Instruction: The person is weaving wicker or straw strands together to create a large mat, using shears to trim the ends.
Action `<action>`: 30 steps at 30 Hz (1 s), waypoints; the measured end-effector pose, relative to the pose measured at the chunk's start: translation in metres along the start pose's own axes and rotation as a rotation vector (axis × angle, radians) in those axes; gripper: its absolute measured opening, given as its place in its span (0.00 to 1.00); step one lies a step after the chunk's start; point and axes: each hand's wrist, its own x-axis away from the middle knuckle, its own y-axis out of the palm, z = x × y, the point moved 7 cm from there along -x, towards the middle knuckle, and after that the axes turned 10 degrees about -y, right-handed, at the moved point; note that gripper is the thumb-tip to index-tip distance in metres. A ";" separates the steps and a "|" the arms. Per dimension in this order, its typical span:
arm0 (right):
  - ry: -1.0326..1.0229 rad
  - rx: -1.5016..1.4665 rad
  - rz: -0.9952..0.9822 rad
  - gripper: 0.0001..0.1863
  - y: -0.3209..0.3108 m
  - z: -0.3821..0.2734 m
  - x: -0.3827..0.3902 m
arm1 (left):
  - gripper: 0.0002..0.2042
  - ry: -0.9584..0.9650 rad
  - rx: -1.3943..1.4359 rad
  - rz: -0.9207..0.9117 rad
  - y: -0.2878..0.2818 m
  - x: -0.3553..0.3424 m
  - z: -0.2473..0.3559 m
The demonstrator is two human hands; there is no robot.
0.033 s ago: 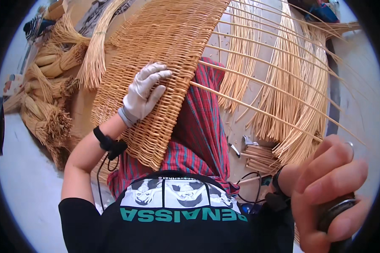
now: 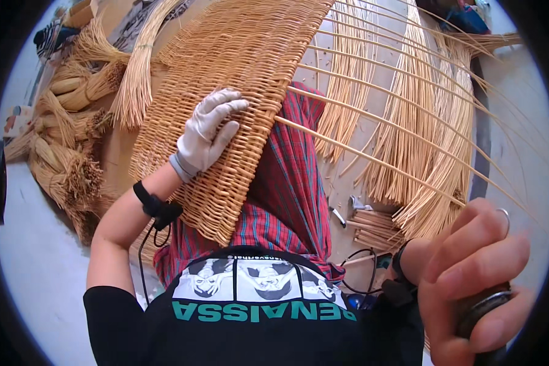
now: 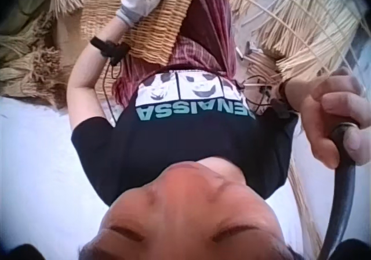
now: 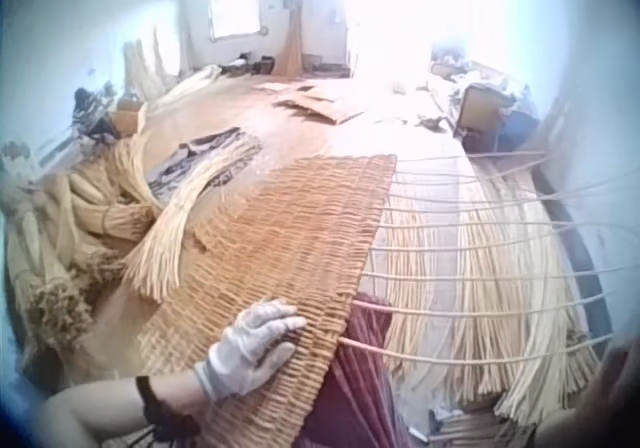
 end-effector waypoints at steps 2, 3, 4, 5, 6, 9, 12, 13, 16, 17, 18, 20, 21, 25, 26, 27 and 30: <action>0.011 -0.088 0.032 0.19 0.005 -0.005 0.006 | 0.16 -0.005 0.013 0.022 -0.002 0.000 0.003; 0.031 -0.087 0.057 0.19 0.010 -0.009 0.008 | 0.16 0.007 0.031 0.016 -0.004 0.000 0.004; 0.045 -0.086 0.082 0.19 0.010 -0.011 0.009 | 0.15 0.023 0.045 0.014 -0.005 -0.002 0.005; 0.066 -0.114 0.025 0.21 0.012 -0.014 0.008 | 0.15 0.029 0.023 0.006 -0.002 -0.002 0.006; 0.068 -0.113 0.028 0.21 0.010 -0.014 0.007 | 0.15 0.029 0.023 0.002 0.000 -0.005 0.007; -0.006 0.101 -0.046 0.26 0.015 -0.016 0.013 | 0.17 0.038 0.043 -0.049 0.000 -0.010 0.013; -0.032 0.140 -0.267 0.27 0.020 0.001 0.026 | 0.19 0.061 0.038 -0.060 -0.001 -0.009 0.019; 0.263 0.032 -0.160 0.26 0.023 0.031 0.056 | 0.23 0.044 -0.050 -0.073 -0.001 -0.002 0.015; 0.863 -0.029 -0.341 0.23 0.046 0.074 0.124 | 0.41 0.121 -0.101 -0.151 0.012 -0.010 0.028; 0.943 0.010 -0.429 0.24 0.054 0.084 0.139 | 0.49 0.143 -0.133 -0.179 0.013 -0.010 0.029; 1.026 0.050 -0.515 0.26 0.060 0.094 0.153 | 0.52 0.142 -0.163 -0.190 0.015 -0.009 0.027; 0.973 0.061 -0.554 0.32 0.071 0.096 0.152 | 0.54 0.109 -0.152 -0.193 0.013 -0.010 0.028; 0.679 0.122 -0.414 0.30 0.075 0.098 0.153 | 0.54 0.119 -0.136 -0.194 0.014 -0.010 0.029; 0.826 0.106 -0.544 0.25 0.075 0.116 0.164 | 0.56 0.088 -0.178 -0.235 0.015 -0.008 0.022; 0.832 0.105 -0.543 0.25 0.073 0.119 0.163 | 0.56 0.083 -0.183 -0.246 0.016 -0.009 0.021; 0.857 0.094 -0.560 0.25 0.072 0.121 0.162 | 0.56 0.080 -0.187 -0.249 0.017 -0.010 0.021; 0.876 0.065 -0.555 0.25 0.073 0.127 0.166 | 0.55 0.069 -0.173 -0.255 0.019 -0.011 0.021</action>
